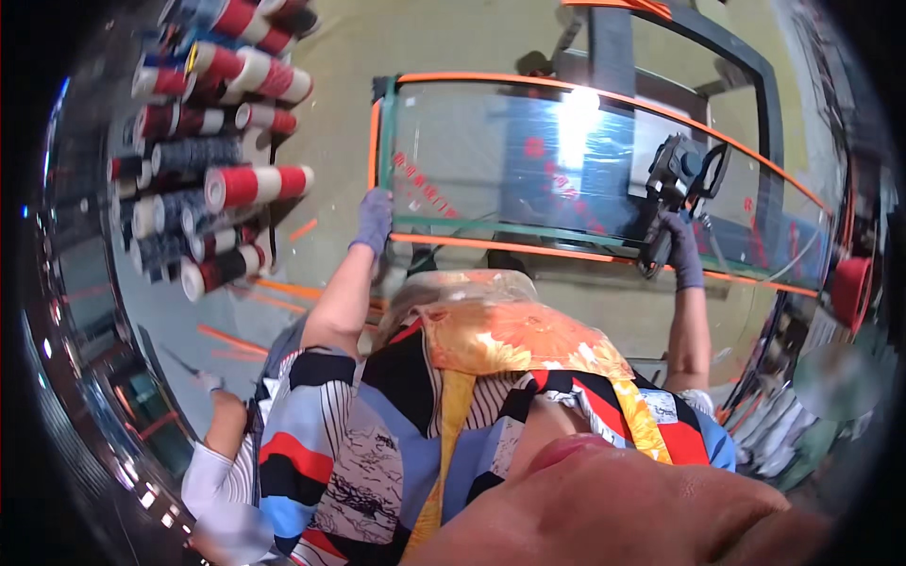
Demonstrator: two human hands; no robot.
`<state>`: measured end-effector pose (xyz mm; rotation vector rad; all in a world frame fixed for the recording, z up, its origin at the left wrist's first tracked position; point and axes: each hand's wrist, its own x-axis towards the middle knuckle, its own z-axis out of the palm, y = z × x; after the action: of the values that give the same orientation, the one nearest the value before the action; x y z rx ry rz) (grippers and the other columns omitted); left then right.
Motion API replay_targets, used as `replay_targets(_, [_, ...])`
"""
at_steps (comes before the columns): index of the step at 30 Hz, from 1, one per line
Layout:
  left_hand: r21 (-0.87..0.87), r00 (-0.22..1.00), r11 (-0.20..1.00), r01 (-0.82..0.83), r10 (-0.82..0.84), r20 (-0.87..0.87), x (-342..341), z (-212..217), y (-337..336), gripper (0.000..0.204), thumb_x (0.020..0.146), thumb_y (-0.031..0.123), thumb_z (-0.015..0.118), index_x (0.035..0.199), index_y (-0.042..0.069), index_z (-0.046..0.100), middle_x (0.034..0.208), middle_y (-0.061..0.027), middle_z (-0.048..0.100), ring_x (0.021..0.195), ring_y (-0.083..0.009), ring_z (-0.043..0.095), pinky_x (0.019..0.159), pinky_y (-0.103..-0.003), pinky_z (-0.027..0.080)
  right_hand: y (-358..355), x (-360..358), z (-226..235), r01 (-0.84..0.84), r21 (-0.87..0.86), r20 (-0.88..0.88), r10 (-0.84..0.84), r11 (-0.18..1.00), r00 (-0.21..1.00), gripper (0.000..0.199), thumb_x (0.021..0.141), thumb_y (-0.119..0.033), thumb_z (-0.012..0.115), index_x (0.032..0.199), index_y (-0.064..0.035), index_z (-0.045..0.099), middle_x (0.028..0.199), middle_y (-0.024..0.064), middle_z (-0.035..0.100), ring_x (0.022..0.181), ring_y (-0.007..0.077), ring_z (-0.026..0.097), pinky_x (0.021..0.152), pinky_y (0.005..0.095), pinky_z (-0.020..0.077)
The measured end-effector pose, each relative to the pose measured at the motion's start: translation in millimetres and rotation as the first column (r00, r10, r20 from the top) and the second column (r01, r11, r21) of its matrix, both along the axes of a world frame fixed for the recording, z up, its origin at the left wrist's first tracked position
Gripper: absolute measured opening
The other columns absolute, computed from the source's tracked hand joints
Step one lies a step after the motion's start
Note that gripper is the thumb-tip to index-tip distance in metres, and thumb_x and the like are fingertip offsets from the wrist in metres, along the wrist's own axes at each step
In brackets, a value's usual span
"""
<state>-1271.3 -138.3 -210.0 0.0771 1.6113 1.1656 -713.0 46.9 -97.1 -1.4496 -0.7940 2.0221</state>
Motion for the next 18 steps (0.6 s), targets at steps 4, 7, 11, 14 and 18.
replay_targets(4, [-0.022,0.992,0.998,-0.056,0.053,-0.111,8,23,-2,0.007,0.084,0.02,0.053,0.084,0.013,0.052,0.06,0.0051,0.041,0.05,-0.0046,0.036,0.043,-0.021,0.028,-49,-71,-8,-0.112,0.079,0.161,0.098,0.991,0.982,0.019,0.074,-0.017,0.061,0.086,-0.0044,0.053,0.07,0.0033,0.054,0.064,0.014,0.056,0.056,0.0273,0.0468])
replay_targets(7, [0.003,0.997,0.999,-0.046,0.046,-0.058,13,42,2,0.008,0.085,0.021,0.052,0.084,0.014,0.053,0.06,0.0049,0.04,0.051,-0.0048,0.036,0.044,-0.021,0.028,-89,-142,2,-0.196,0.027,0.197,0.187,0.98,0.962,0.029,0.069,-0.018,0.067,0.09,-0.0059,0.051,0.071,0.0014,0.053,0.066,0.0103,0.053,0.058,0.025,0.0434])
replay_targets(11, [0.149,0.994,0.989,0.0,0.016,-0.104,29,17,5,0.012,0.086,0.021,0.05,0.09,0.01,0.052,0.063,0.0033,0.043,0.054,-0.0073,0.039,0.048,-0.023,0.032,-119,-231,8,-0.31,0.05,0.243,0.29,0.949,0.926,0.021,0.069,-0.018,0.064,0.081,-0.0029,0.057,0.067,0.0001,0.056,0.061,0.0093,0.054,0.059,0.0252,0.0438])
replay_targets(14, [0.185,0.974,0.976,0.117,-0.076,-0.215,21,19,6,0.011,0.086,0.016,0.047,0.092,0.008,0.052,0.065,0.0006,0.047,0.056,-0.0089,0.041,0.051,-0.025,0.036,-126,-303,-1,-0.436,0.216,0.331,0.355,0.873,0.874,0.016,0.069,-0.018,0.066,0.069,-0.005,0.057,0.063,-0.002,0.053,0.061,0.0073,0.051,0.058,0.0228,0.0408])
replay_targets(18, [0.229,0.965,0.972,0.051,0.011,-0.263,34,2,7,0.016,0.081,0.012,0.045,0.094,0.006,0.052,0.072,-0.0088,0.055,0.064,-0.0206,0.053,0.062,-0.032,0.044,-126,-361,-6,-0.366,0.195,0.265,0.31,0.91,0.913,0.016,0.073,-0.018,0.061,0.072,-0.0025,0.057,0.062,0.0017,0.054,0.056,0.0103,0.052,0.056,0.0246,0.0446])
